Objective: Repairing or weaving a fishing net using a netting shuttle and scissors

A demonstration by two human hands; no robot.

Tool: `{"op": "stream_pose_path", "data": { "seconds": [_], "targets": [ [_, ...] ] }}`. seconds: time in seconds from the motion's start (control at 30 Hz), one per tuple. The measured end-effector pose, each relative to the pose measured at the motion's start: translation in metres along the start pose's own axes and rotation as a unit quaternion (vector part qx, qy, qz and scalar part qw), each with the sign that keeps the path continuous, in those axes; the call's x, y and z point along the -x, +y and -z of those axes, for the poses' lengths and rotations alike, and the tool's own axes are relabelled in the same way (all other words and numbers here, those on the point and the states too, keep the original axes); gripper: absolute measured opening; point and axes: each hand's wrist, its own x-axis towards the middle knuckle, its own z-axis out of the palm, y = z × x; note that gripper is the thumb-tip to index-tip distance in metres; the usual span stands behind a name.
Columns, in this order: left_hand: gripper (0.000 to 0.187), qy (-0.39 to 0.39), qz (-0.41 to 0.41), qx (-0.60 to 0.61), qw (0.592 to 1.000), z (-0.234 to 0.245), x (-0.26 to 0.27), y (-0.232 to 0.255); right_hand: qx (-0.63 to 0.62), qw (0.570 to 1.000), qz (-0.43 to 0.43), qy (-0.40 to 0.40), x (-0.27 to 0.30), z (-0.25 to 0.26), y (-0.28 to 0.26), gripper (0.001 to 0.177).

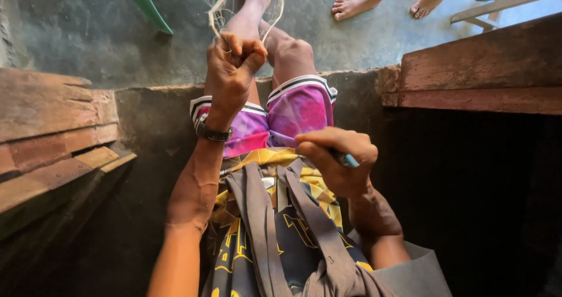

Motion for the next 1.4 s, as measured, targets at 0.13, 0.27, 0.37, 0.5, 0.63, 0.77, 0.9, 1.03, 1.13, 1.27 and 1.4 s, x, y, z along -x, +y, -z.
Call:
{"op": "stream_pose_path", "data": {
  "seconds": [0.13, 0.27, 0.37, 0.5, 0.63, 0.77, 0.9, 1.03, 1.13, 1.27, 1.4],
  "targets": [
    [0.035, 0.014, -0.035, 0.033, 0.999, -0.007, 0.001, -0.010, -0.002, 0.999, 0.001, -0.046, -0.008, -0.005, -0.010, 0.010],
    [0.048, 0.014, -0.043, -0.007, 0.999, -0.011, 0.001, -0.017, 0.011, 0.996, 0.028, -0.080, -0.012, -0.005, -0.010, 0.020],
    [0.043, 0.036, -0.066, 0.005, 0.997, -0.023, -0.004, -0.009, 0.040, 0.993, 0.071, -0.090, -0.021, 0.002, -0.010, 0.043],
    [0.033, 0.155, -0.045, 0.016, 0.987, -0.034, -0.012, -0.010, 0.208, 0.967, 0.135, 0.061, -0.046, 0.013, 0.001, 0.083],
    [0.034, 0.172, -0.002, 0.088, 0.981, -0.037, -0.018, -0.015, 0.300, 0.935, 0.158, 0.107, -0.070, 0.017, 0.050, 0.043],
    [0.034, 0.162, 0.052, 0.124, 0.977, -0.042, -0.016, -0.016, 0.270, 0.946, 0.164, 0.068, -0.083, 0.005, 0.084, 0.017],
    [0.037, 0.159, 0.070, 0.139, 0.975, -0.047, -0.017, -0.008, 0.260, 0.950, 0.166, 0.058, -0.095, -0.001, 0.088, 0.015],
    [0.035, 0.131, 0.060, 0.130, 0.981, -0.046, -0.015, -0.008, 0.227, 0.958, 0.171, 0.049, -0.098, -0.002, 0.093, 0.017],
    [0.036, 0.128, 0.086, 0.146, 0.977, -0.045, -0.015, -0.014, 0.180, 0.962, 0.195, 0.065, -0.100, -0.006, 0.105, 0.019],
    [0.031, 0.104, 0.087, 0.186, 0.973, -0.043, -0.011, -0.035, 0.145, 0.953, 0.250, 0.085, -0.103, -0.014, 0.126, 0.026],
    [0.030, 0.105, 0.115, 0.210, 0.965, -0.048, -0.013, -0.043, 0.138, 0.937, 0.303, 0.103, -0.112, -0.024, 0.126, 0.023]
  ]
}}
